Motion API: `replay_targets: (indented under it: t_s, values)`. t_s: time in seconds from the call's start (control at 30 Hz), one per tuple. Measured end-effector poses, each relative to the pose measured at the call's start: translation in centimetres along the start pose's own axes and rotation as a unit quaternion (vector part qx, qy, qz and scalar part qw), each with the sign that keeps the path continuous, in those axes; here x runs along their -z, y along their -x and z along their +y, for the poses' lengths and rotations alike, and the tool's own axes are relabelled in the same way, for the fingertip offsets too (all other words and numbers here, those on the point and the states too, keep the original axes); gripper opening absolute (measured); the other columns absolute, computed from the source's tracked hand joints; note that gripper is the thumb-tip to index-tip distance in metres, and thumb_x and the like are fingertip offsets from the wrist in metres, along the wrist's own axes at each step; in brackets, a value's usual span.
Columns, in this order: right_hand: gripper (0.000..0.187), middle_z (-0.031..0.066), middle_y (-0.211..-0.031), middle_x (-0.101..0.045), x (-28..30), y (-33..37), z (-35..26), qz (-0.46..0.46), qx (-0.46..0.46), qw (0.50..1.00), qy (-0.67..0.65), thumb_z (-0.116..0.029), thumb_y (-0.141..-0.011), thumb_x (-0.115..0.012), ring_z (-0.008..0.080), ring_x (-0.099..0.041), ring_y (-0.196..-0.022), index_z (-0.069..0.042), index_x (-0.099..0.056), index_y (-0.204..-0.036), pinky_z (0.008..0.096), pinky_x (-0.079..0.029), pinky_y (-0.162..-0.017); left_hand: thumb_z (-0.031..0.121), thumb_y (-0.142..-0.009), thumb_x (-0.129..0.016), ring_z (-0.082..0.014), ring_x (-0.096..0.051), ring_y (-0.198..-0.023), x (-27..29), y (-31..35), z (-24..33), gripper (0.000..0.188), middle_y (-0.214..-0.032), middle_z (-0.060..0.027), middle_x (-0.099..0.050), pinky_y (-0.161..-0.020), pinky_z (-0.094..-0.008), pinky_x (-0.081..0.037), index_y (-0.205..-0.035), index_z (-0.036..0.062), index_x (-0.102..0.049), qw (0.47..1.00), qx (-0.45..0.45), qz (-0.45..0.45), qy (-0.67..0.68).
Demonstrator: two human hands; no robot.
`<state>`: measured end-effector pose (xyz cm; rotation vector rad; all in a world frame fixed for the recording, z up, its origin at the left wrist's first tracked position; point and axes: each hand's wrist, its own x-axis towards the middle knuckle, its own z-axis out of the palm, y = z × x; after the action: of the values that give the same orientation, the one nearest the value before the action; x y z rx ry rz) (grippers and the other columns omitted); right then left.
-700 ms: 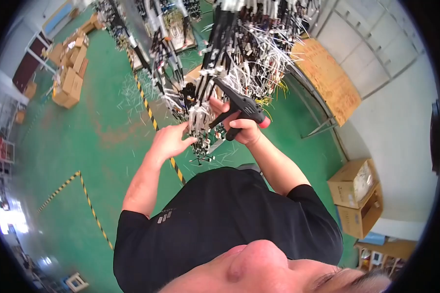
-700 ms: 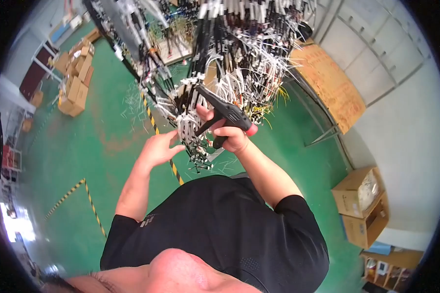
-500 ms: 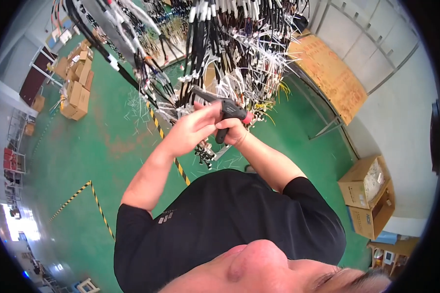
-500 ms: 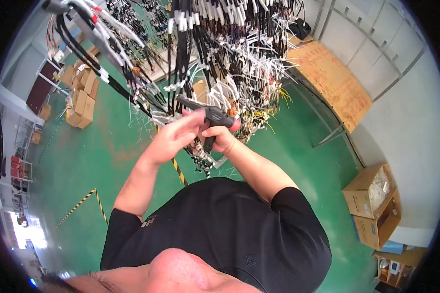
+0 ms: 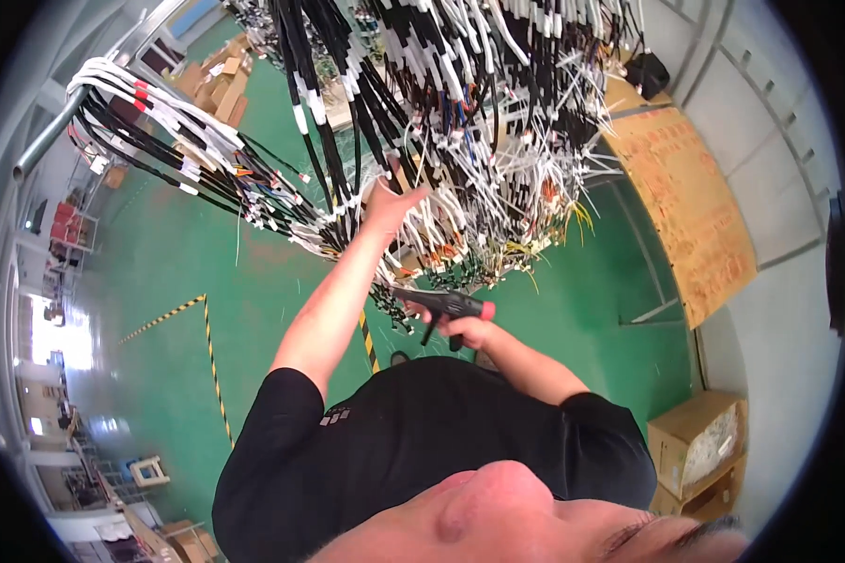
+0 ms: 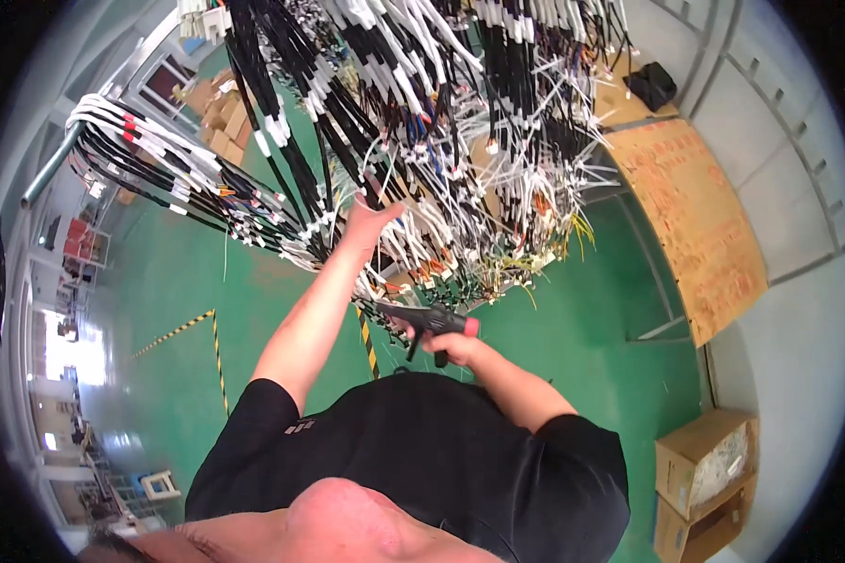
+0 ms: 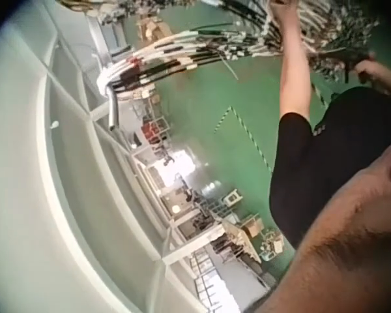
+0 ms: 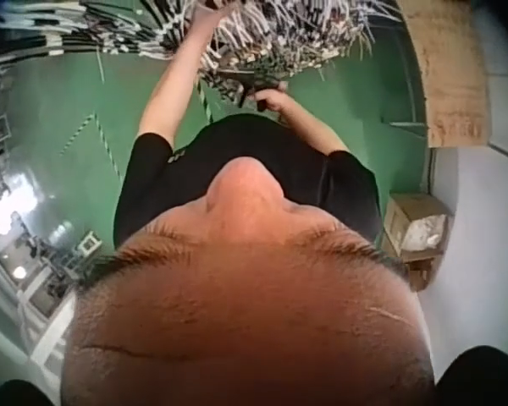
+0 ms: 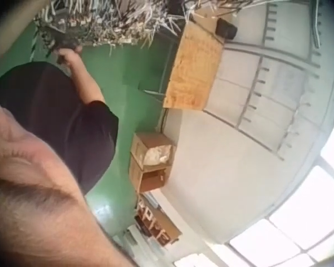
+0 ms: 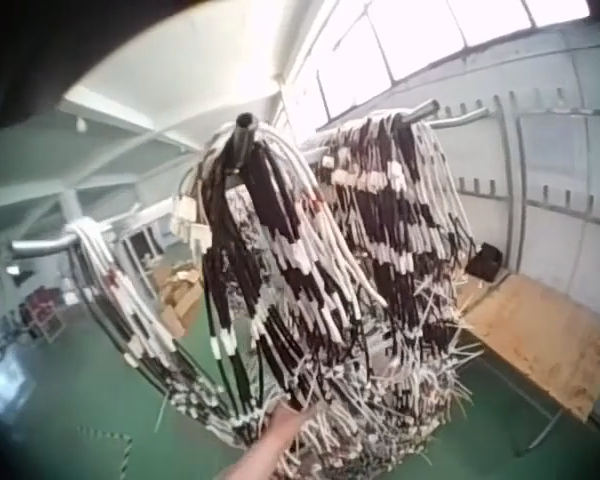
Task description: Tighten and trim cable ties on wire harness bundles using a specialized tensioning tool.
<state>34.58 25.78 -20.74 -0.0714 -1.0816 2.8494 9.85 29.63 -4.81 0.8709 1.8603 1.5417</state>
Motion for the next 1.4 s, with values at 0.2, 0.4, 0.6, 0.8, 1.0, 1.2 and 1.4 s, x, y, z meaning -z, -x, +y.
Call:
replay_targets:
  t_s: [0.2, 0.4, 0.6, 0.8, 1.0, 1.2, 1.4]
  values:
    - [0.053, 0.0116, -0.137, -0.067, 2.6, 6.9, -4.6, 0.064, 0.034, 0.99, 0.12, -0.013, -0.072, -0.073, 0.0321, -0.056, -0.139, 0.0, -0.069, -0.124, 0.0469, -0.034, -0.123, 0.019, -0.081, -0.095, -0.0167, -0.071, -0.1, 0.8, -0.5, -1.5, 0.052, -0.111, -0.005, -0.076, -0.098, -0.0347, -0.055, -0.122, 0.003, -0.069, 0.997, 0.009, -0.068, -0.037]
    - [0.049, 0.0127, -0.148, -0.062, 0.7, 9.3, -11.2, 0.06, 0.107, 0.972, 0.202, -0.024, -0.075, -0.073, 0.0276, -0.057, -0.137, -0.007, -0.067, -0.121, 0.0465, -0.036, -0.119, 0.012, -0.076, -0.095, -0.0224, -0.071, -0.108, 5.3, 4.2, -0.3, 0.073, -0.113, -0.0074, -0.072, -0.099, -0.0403, -0.056, -0.138, 0.0054, -0.056, 0.949, -0.037, -0.284, 0.13]
    - [0.04, 0.0175, -0.155, -0.055, -4.0, 7.1, -12.8, 0.071, 0.243, 0.932, 0.259, -0.009, -0.085, -0.069, 0.031, -0.047, -0.148, -0.004, -0.06, -0.124, 0.0486, -0.034, -0.123, 0.021, -0.074, -0.094, -0.0286, -0.039, -0.155, 6.4, 9.5, 3.2, 0.11, -0.157, -0.0145, -0.05, -0.13, -0.047, -0.024, -0.163, 0.0044, -0.031, 0.877, -0.063, -0.436, 0.19]
    - [0.046, 0.006, -0.127, -0.063, -6.8, 2.6, -7.9, 0.196, 0.224, 0.946, 0.132, -0.003, -0.082, -0.071, 0.0192, -0.06, -0.116, -0.005, -0.058, -0.126, 0.0374, -0.048, -0.103, 0.086, -0.068, -0.079, -0.0341, -0.059, -0.134, 1.8, 13.3, 4.5, 0.126, -0.154, -0.019, -0.053, -0.119, -0.0507, -0.043, -0.154, 0.0005, -0.043, 0.831, -0.018, -0.403, 0.383]
    - [0.045, 0.0047, -0.113, -0.068, -8.7, 2.5, -9.2, 0.161, 0.166, 0.969, 0.086, -0.003, -0.08, -0.071, 0.0186, -0.065, -0.105, -0.007, -0.06, -0.123, 0.0357, -0.051, -0.097, 0.044, -0.108, -0.057, -0.0328, -0.046, -0.15, 2.8, 12.4, 2.6, 0.072, -0.163, -0.0169, -0.045, -0.117, -0.0636, -0.045, -0.161, -0.0002, -0.036, 0.808, -0.001, -0.38, 0.45]
    - [0.047, 0.0076, -0.112, -0.07, -11.3, 3.3, -9.9, 0.157, 0.221, 0.959, 0.084, -0.005, -0.077, -0.074, 0.0211, -0.069, -0.104, -0.005, -0.061, -0.122, 0.0361, -0.054, -0.097, 0.032, -0.114, -0.048, -0.0257, -0.061, -0.135, 2.0, 8.8, 0.7, 0.053, -0.147, -0.0172, -0.059, -0.119, -0.0442, -0.046, -0.154, -0.0027, -0.045, 0.809, -0.085, -0.466, 0.347]
    - [0.048, 0.0071, -0.115, -0.066, -12.0, 5.1, -10.2, 0.204, 0.26, 0.939, 0.096, -0.004, -0.075, -0.074, 0.0214, -0.064, -0.108, -0.003, -0.061, -0.121, 0.0359, -0.05, -0.101, 0.04, -0.105, -0.064, -0.0327, -0.069, -0.123, -1.8, 8.3, 0.7, 0.055, -0.129, -0.0199, -0.071, -0.108, -0.0559, -0.051, -0.145, 0.0031, -0.053, 0.671, 0.038, -0.541, 0.506]
